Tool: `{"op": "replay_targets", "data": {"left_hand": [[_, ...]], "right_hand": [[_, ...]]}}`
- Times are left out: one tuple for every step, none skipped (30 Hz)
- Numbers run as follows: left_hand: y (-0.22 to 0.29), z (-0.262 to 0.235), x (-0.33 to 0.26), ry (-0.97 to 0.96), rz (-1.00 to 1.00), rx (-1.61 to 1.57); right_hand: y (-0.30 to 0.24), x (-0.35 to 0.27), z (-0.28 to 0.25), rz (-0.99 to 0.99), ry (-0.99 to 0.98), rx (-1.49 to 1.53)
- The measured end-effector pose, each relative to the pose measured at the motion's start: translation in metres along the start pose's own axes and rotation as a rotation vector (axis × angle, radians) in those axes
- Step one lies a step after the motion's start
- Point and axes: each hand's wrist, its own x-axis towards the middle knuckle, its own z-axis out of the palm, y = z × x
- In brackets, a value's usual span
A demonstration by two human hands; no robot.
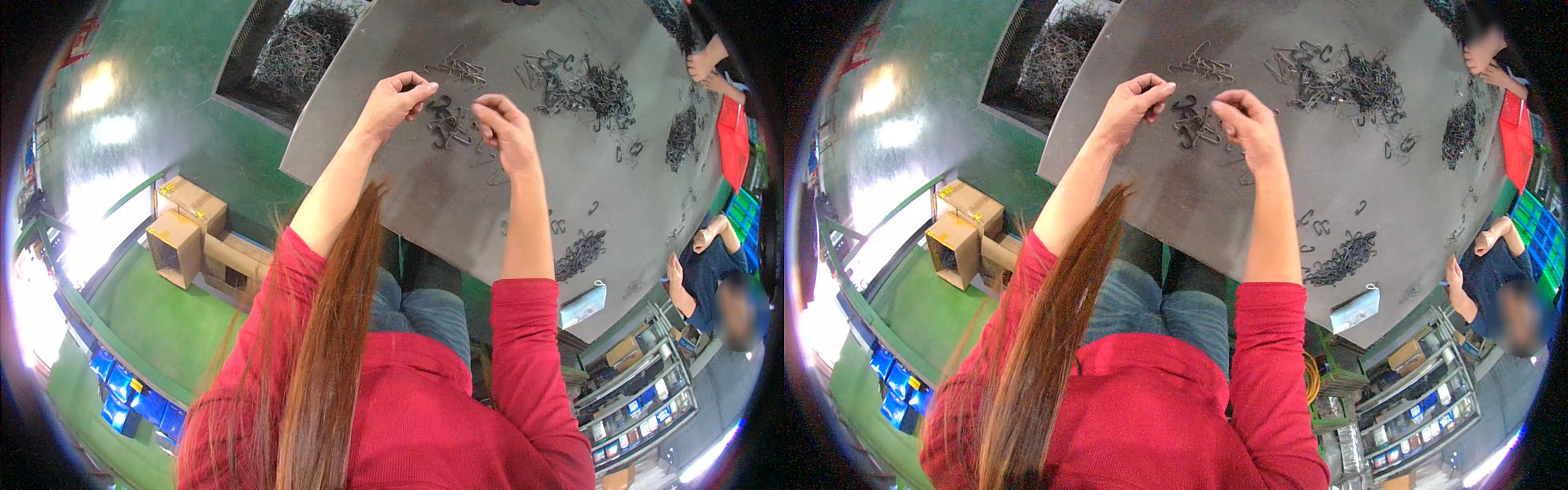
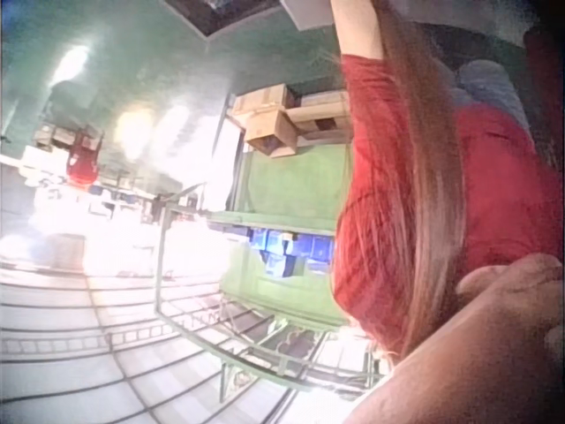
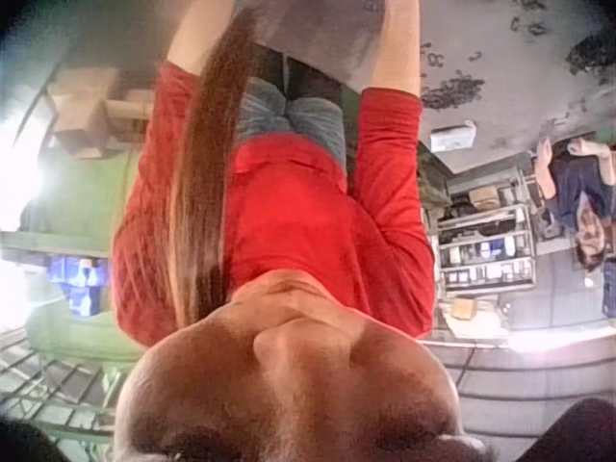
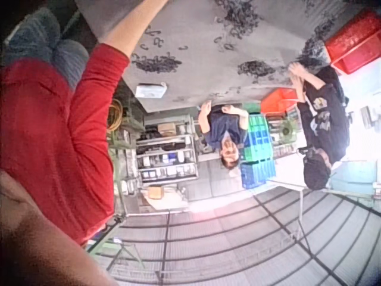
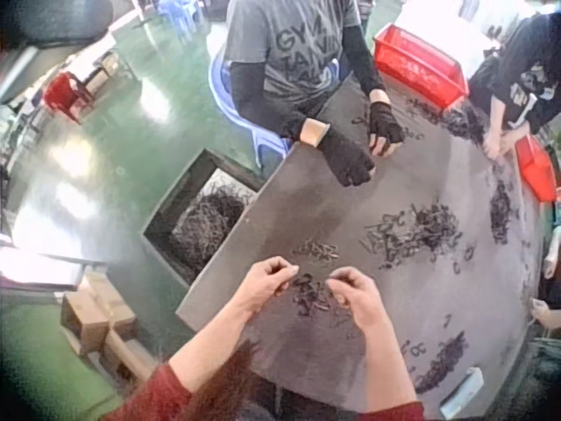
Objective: The person sorts small metal hooks on a table by hand, separating them into piles and occasionally moving them into a mesh bin. The person works alongside others at the same table, each handling their own portion of the parts.
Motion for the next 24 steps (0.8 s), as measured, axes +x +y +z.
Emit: {"op": "replay_targets", "data": {"left_hand": [[-0.003,0.002,0.002,-0.021,-0.007,-0.071],[-0.004,0.002,0.003,-0.038,-0.015,-0.138],[-0.006,0.002,0.001,-0.031,-0.042,-0.27],[-0.006,0.001,-0.001,0.015,-0.036,-0.217],[-0.005,0.002,-0.002,0.056,-0.029,-0.165],[-0.004,0.002,-0.004,0.096,-0.021,-0.112],[-0.013,0.0,0.0,0.165,-0.017,0.039],[-0.016,0.002,-0.002,0.224,0.114,0.242],[-0.019,0.004,-0.004,0.28,0.246,0.445],[-0.022,0.007,-0.005,0.334,0.379,0.647],[-0.025,0.008,-0.006,0.337,0.481,0.708],[-0.029,0.011,-0.006,0.324,0.484,0.788],[-0.032,0.015,-0.007,0.31,0.487,0.867],[-0.034,0.018,-0.007,0.297,0.492,0.945],[-0.037,0.021,-0.009,0.309,0.488,1.006],[-0.038,0.021,-0.008,0.313,0.524,1.035],[-0.039,0.021,-0.006,0.312,0.558,1.067],[-0.041,0.021,-0.004,0.311,0.593,1.1],[-0.043,0.022,-0.003,0.312,0.63,1.134],[-0.042,0.02,-0.001,0.316,0.668,1.172],[-0.042,0.018,0.001,0.32,0.706,1.21],[-0.041,0.014,0.001,0.304,0.684,1.099],[-0.035,0.01,-0.001,0.282,0.661,0.987],[-0.03,0.006,-0.004,0.262,0.637,0.875]], "right_hand": [[0.004,0.002,0.008,-0.011,0.054,-0.316],[0.005,0.003,0.019,-0.022,0.105,-0.628],[0.007,0.003,0.029,-0.072,0.137,-0.751],[0.01,0.003,0.039,-0.123,0.17,-0.874],[0.012,0.003,0.047,-0.174,0.206,-0.999],[0.014,0.004,0.052,-0.224,0.244,-1.124],[0.014,0.008,0.053,-0.195,0.206,-1.12],[0.012,0.01,0.051,-0.164,0.209,-1.05],[0.008,0.012,0.047,-0.134,0.212,-0.98],[0.006,0.013,0.041,-0.104,0.217,-0.91],[0.01,0.018,0.03,-0.081,0.217,-0.66],[0.008,0.015,0.021,-0.075,0.232,-0.461],[0.006,0.01,0.015,-0.055,0.288,-0.522],[0.0,0.005,0.009,-0.039,0.345,-0.584],[0.001,0.0,0.001,0.024,0.289,-0.378],[0.004,-0.004,-0.008,0.087,0.231,-0.171],[0.009,-0.008,-0.014,0.151,0.176,0.039],[0.015,-0.009,-0.017,0.089,0.248,-0.042],[0.021,-0.01,-0.019,0.027,0.319,-0.123],[0.019,-0.011,-0.016,-0.038,0.386,-0.201],[0.01,-0.019,-0.022,0.137,0.27,0.132],[0.004,-0.022,-0.027,0.107,0.167,0.268],[0.002,-0.025,-0.033,0.077,0.069,0.402],[0.001,-0.028,-0.037,0.047,-0.032,0.536]]}}
